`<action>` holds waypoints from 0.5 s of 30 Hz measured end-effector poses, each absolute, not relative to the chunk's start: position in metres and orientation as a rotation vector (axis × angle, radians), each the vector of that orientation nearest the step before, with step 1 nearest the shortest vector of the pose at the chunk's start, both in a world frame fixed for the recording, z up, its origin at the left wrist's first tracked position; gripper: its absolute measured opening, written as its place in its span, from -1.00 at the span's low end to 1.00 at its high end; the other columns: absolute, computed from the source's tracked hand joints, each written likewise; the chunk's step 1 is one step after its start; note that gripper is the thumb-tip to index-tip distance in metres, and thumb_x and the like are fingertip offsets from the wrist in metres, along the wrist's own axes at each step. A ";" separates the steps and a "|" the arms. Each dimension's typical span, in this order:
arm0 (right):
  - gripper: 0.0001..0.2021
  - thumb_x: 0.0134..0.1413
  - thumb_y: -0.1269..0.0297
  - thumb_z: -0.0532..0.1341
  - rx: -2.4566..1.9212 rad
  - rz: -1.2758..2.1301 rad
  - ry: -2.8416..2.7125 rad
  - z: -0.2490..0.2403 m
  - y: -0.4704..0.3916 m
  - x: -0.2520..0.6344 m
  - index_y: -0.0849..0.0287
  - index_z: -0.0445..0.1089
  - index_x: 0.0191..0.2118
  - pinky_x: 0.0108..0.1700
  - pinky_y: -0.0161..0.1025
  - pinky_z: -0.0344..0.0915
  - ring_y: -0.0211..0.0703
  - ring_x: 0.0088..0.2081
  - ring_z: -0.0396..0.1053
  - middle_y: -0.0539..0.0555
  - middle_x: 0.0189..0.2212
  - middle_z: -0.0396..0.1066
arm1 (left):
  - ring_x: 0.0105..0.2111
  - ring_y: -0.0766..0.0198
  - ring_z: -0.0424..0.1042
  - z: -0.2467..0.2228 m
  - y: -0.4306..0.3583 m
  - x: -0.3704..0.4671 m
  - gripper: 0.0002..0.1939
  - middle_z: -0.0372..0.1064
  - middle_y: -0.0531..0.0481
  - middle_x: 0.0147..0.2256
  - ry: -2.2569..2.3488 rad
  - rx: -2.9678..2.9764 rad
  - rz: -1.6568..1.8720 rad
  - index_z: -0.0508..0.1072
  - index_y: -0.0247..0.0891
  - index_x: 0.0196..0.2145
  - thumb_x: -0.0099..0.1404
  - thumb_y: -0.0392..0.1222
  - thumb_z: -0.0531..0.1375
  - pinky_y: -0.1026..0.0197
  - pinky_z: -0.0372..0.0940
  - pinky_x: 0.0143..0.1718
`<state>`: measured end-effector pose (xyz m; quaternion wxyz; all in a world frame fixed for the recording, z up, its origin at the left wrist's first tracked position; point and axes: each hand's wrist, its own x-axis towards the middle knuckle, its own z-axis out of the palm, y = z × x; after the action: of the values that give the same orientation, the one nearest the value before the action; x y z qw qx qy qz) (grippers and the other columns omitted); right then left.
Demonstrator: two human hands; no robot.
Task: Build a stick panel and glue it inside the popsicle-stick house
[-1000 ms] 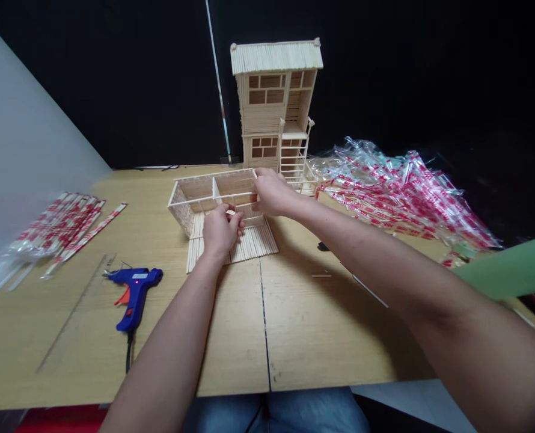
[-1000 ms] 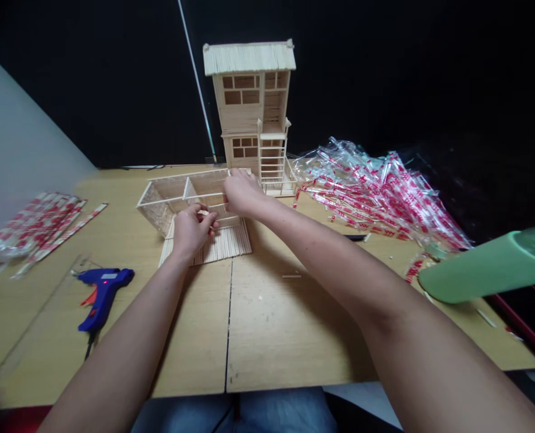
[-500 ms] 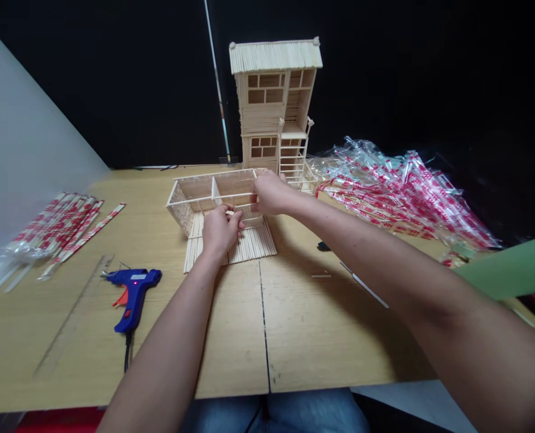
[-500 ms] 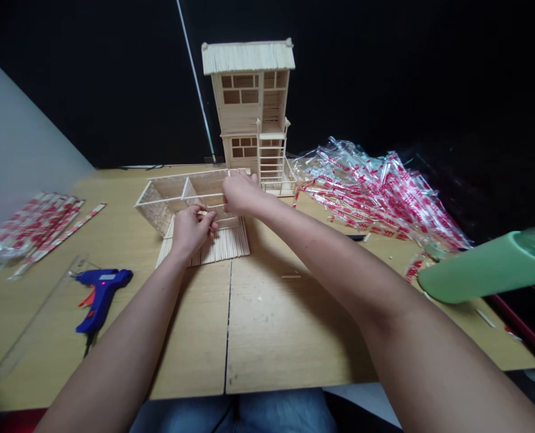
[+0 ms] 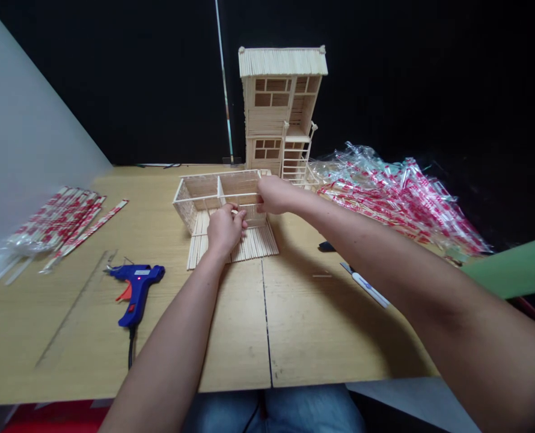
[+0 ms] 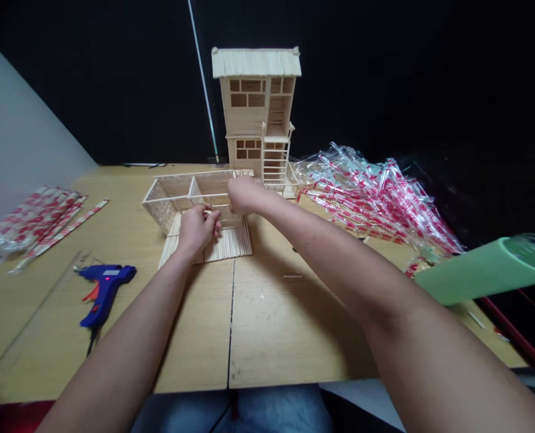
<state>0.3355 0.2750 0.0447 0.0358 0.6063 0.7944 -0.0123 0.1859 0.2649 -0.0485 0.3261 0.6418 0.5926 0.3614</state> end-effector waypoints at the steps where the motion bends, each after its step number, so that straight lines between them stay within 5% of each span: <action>1: -0.76 0.06 0.28 0.37 1.850 -0.027 2.455 0.043 0.276 0.336 0.30 0.57 -0.16 -0.14 -0.15 0.37 0.08 -0.09 0.48 0.28 -0.18 0.55 | -0.64 0.36 0.42 -0.049 0.265 0.186 -0.86 0.49 0.08 -0.51 1.549 1.703 0.960 0.42 -0.19 -0.18 0.35 -0.14 0.15 0.34 0.21 -0.58; 15: -0.80 0.04 0.29 0.38 1.814 -0.002 2.533 0.034 0.279 0.341 0.30 0.60 -0.23 -0.15 -0.19 0.35 0.02 -0.18 0.50 0.26 -0.26 0.57 | -0.65 0.33 0.43 -0.047 0.264 0.184 -0.90 0.51 0.06 -0.52 1.583 1.839 0.971 0.42 -0.19 -0.26 0.34 -0.13 0.16 0.32 0.20 -0.57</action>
<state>0.3407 0.2795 0.0341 0.0129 0.5821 0.8130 -0.0007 0.1842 0.2636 -0.0467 0.2609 0.6793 0.5848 0.3584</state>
